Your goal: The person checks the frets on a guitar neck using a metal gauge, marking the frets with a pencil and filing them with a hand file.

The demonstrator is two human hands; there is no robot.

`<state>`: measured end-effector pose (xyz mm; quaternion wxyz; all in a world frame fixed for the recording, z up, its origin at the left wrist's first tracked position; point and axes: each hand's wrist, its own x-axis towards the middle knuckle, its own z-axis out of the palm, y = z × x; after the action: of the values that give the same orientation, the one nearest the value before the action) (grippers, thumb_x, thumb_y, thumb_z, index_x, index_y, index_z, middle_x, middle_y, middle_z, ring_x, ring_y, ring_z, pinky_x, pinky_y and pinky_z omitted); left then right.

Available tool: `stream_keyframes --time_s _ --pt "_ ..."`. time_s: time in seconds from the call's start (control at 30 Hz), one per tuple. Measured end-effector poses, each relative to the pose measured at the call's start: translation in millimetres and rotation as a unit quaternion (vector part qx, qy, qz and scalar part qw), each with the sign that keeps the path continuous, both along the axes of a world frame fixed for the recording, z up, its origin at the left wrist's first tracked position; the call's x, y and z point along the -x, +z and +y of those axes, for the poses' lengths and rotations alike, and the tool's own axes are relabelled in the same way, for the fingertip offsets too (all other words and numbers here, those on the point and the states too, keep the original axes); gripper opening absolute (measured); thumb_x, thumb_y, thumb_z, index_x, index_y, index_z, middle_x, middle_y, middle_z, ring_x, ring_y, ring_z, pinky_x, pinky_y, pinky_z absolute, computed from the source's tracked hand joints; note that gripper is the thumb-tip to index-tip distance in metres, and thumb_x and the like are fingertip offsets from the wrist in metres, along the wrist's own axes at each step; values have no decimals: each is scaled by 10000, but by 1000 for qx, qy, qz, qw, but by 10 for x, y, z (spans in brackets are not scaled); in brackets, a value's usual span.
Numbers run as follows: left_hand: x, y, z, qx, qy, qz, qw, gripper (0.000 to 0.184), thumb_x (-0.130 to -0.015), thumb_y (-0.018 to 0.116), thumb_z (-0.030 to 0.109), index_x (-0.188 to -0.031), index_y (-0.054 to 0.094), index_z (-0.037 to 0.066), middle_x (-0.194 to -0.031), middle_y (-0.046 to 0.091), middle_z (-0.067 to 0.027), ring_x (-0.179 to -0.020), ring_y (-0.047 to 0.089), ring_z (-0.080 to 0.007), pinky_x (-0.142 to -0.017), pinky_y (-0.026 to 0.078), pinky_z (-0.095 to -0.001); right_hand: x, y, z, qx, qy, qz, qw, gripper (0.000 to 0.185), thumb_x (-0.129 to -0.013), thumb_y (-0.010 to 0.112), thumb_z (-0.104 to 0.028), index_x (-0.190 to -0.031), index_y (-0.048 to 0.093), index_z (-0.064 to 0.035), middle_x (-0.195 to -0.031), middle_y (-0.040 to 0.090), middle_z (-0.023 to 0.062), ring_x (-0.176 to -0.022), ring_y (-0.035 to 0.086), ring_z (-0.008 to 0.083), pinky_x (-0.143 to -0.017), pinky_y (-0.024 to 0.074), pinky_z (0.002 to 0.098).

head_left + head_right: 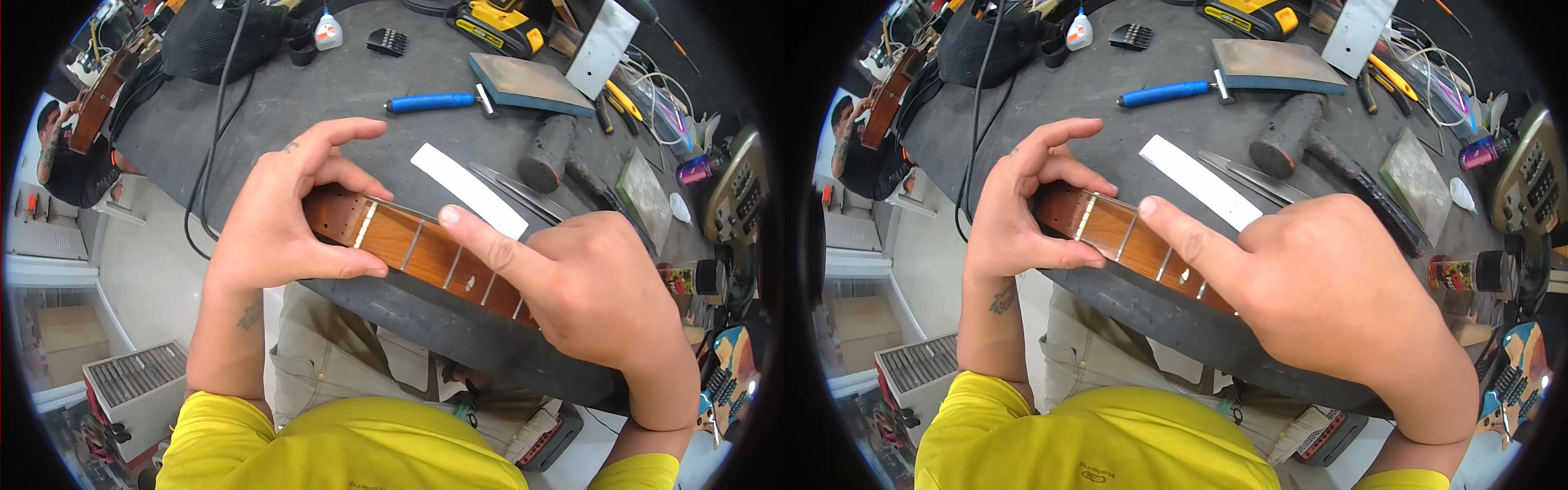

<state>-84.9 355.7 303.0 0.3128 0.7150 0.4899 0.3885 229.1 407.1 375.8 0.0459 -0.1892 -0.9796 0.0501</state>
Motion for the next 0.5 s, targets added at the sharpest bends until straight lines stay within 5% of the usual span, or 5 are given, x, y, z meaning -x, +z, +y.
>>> stream_keyframes --time_s 0.5 --pt "16 9 7 -17 -4 16 1000 1193 -550 1118 317 -1545 551 -16 -1033 850 -106 -967 726 -119 -928 508 -253 -21 -22 10 -2 3 33 999 700 -875 718 -156 -1573 660 -143 -588 594 30 -486 591 240 -496 470 391"
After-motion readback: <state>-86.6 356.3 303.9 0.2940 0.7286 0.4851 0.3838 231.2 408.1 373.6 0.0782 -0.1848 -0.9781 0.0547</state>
